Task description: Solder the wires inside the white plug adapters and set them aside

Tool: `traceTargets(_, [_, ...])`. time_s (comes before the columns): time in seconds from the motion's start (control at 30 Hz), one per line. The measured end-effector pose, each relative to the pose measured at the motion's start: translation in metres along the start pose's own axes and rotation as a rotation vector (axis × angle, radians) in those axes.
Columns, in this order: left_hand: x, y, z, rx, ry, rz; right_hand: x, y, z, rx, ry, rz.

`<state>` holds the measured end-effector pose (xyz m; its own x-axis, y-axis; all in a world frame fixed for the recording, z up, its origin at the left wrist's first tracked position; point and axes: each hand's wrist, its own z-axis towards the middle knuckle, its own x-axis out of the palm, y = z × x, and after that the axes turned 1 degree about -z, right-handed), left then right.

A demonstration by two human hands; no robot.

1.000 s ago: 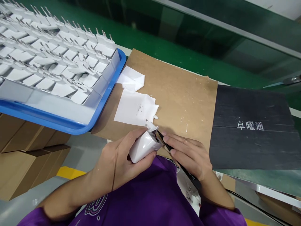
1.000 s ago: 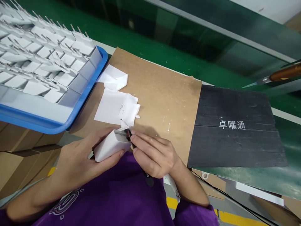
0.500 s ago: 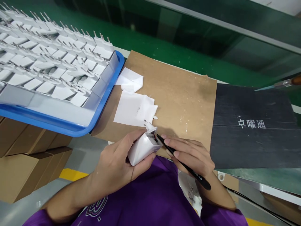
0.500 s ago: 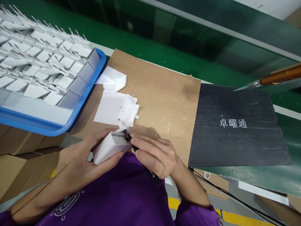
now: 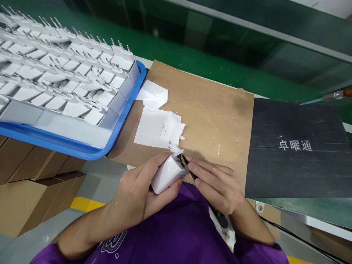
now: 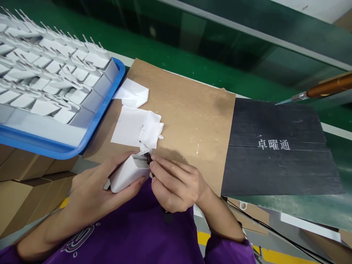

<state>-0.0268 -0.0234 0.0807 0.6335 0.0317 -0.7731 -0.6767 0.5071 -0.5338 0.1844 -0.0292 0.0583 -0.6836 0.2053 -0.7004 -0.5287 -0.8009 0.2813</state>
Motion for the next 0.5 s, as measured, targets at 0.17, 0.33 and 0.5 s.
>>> traceTargets(0.17, [0.0019,0.0013,-0.0018,0.0,0.0,-0.041,-0.0021,0.0003,-0.0006,0.041,0.008,0.005])
traceTargets(0.33, [0.0005,-0.0001,0.0001,-0.02,0.0,-0.017,-0.0025,0.001,-0.0023,0.103,0.06,0.036])
traceTargets(0.5, [-0.0001,-0.001,0.0013,-0.033,0.008,-0.029,-0.0008,0.001,-0.0022,0.076,-0.011,0.025])
